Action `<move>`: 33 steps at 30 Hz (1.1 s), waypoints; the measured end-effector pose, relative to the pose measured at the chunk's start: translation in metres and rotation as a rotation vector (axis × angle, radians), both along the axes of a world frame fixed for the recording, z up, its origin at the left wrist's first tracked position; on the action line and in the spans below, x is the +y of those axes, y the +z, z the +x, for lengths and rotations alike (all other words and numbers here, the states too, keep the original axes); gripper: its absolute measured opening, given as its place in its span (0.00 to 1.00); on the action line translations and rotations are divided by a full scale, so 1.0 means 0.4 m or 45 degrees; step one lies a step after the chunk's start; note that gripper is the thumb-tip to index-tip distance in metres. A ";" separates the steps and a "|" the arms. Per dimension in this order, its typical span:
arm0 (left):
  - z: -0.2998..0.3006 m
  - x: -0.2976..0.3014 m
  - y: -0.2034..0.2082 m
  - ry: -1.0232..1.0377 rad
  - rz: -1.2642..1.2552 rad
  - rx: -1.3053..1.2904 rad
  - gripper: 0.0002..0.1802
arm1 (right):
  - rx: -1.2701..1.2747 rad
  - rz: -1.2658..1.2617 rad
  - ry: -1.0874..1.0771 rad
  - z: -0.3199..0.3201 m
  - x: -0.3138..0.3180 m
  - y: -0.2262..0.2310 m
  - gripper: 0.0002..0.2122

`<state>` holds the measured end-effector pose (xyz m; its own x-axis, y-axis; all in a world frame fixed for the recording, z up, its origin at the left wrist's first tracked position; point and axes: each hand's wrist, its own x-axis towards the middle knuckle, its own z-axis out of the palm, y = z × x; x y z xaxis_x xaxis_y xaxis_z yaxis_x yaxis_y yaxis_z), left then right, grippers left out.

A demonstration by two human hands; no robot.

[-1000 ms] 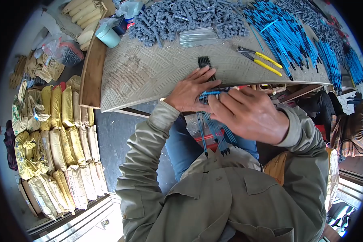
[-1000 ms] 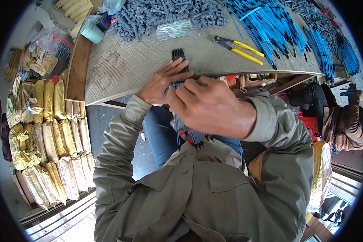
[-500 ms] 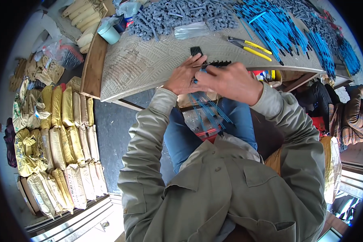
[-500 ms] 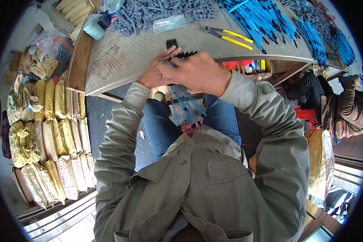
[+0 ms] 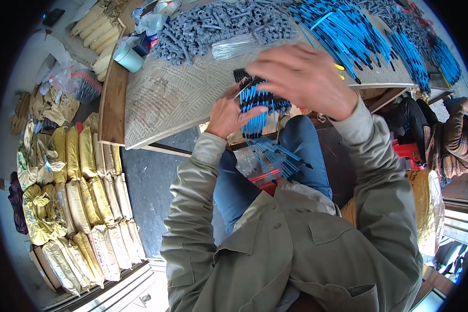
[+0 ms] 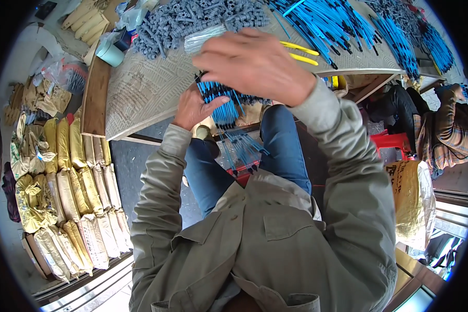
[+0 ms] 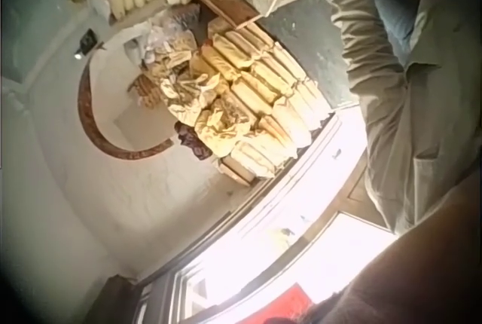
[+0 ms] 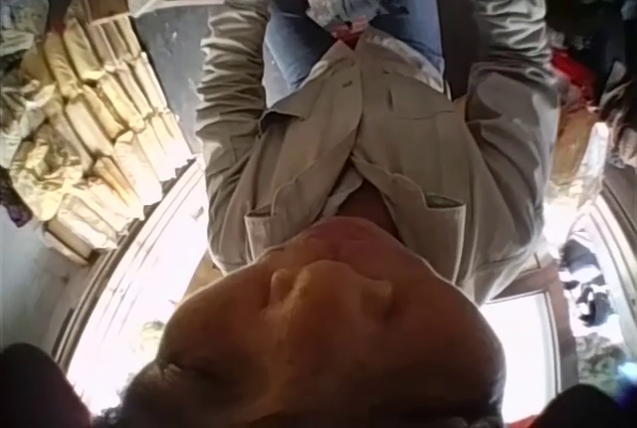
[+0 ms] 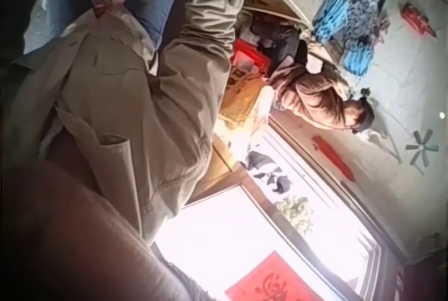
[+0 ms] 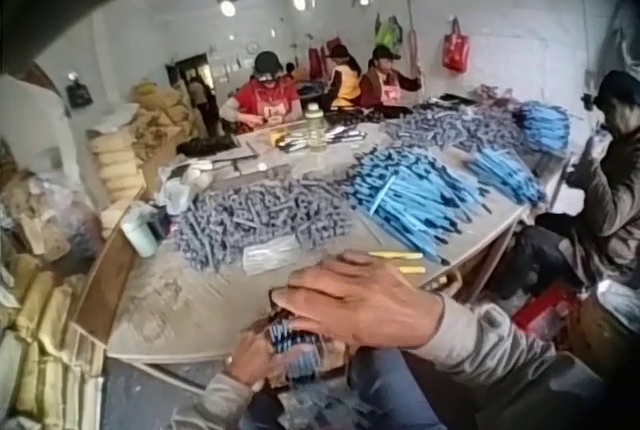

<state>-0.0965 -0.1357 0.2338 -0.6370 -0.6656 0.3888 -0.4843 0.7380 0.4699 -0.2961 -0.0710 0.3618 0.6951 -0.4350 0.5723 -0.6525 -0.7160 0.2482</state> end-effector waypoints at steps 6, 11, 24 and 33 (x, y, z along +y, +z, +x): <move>-0.004 0.004 0.015 0.020 -0.056 0.026 0.32 | -1.416 0.820 0.042 -0.037 0.017 -0.225 0.18; 0.008 0.003 0.016 0.035 0.147 -0.073 0.29 | -1.390 1.286 0.442 0.049 -0.065 -0.260 0.27; 0.009 -0.002 0.039 -0.210 0.223 0.075 0.30 | -1.837 1.447 0.513 0.103 -0.020 -0.176 0.08; -0.145 0.264 -0.064 -0.484 1.197 0.759 0.20 | -1.815 1.539 0.274 0.002 0.168 -0.140 0.10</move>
